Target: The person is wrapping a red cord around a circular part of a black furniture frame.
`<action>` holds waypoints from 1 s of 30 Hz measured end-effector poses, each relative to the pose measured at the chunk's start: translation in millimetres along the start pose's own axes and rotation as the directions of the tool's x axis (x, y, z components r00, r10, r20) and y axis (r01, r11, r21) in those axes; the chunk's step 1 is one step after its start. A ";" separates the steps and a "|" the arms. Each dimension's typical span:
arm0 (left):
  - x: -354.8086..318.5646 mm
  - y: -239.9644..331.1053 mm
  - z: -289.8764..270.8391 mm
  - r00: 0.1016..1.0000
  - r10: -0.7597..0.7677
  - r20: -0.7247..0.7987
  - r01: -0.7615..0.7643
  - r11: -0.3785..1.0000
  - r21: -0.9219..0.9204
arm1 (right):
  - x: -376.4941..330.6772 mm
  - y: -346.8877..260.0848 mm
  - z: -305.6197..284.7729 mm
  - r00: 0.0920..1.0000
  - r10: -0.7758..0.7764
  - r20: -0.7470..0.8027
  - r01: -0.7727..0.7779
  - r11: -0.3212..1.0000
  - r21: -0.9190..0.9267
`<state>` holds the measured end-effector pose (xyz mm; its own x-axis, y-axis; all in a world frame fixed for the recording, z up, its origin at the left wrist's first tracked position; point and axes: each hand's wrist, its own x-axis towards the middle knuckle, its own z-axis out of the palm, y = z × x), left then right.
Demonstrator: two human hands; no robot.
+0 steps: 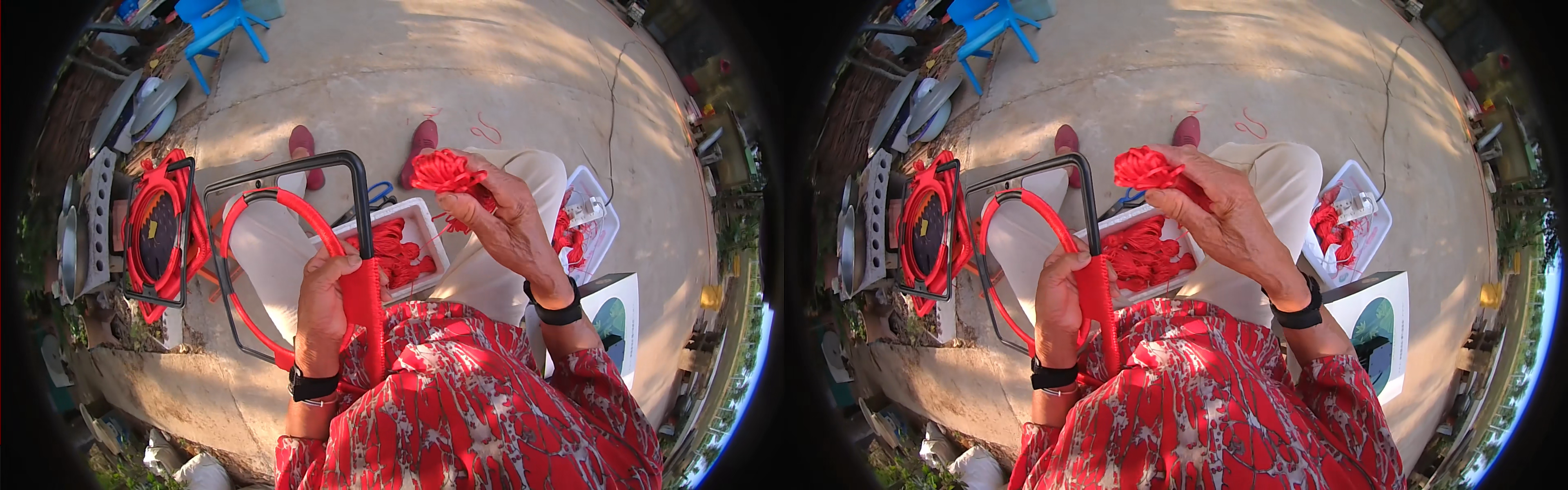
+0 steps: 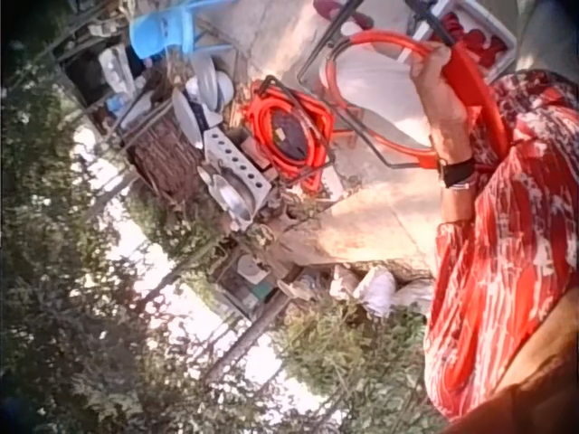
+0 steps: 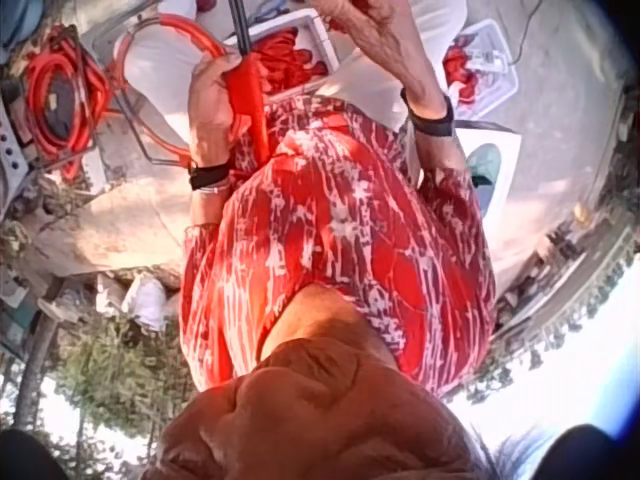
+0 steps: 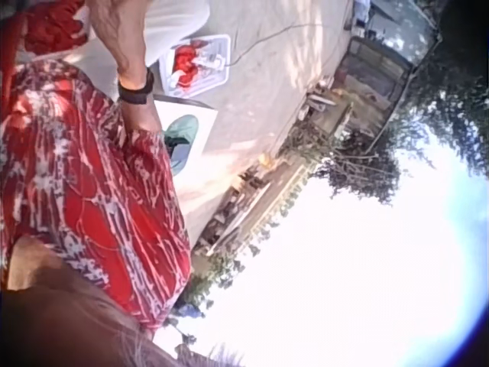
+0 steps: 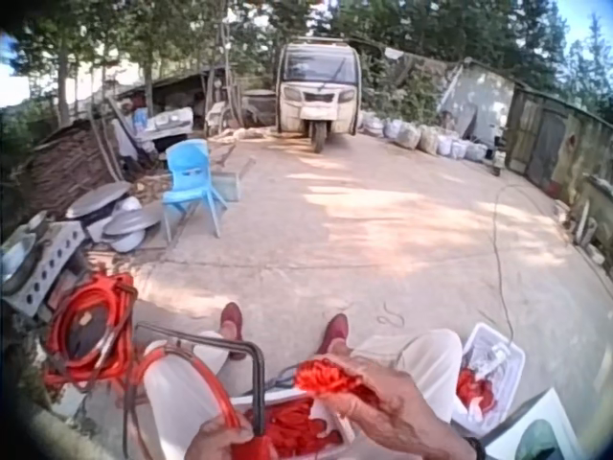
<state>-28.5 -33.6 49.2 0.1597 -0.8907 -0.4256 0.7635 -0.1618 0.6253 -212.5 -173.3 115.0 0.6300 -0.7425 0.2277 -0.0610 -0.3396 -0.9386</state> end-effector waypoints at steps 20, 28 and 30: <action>9.2 -13.3 -7.5 0.989 0.005 -0.149 0.011 0.994 0.105 | 48.3 13.3 77.6 0.660 -0.240 0.712 0.742 0.057 -0.668; 11.1 -11.6 -0.8 0.987 -0.008 -0.162 0.022 0.996 0.085 | 71.0 15.9 75.6 0.552 0.082 0.830 0.755 0.372 -0.540; 12.2 -13.5 -2.0 0.992 -0.013 -0.127 0.026 0.994 0.104 | 74.0 18.4 68.0 0.544 0.051 0.838 0.748 0.422 -0.512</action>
<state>-35.6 -41.5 34.2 0.2282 -0.8273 -0.5134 0.6981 -0.2286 0.6786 -114.4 -195.3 97.0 0.9880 0.0624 -0.1414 0.0494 -0.9944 -0.0932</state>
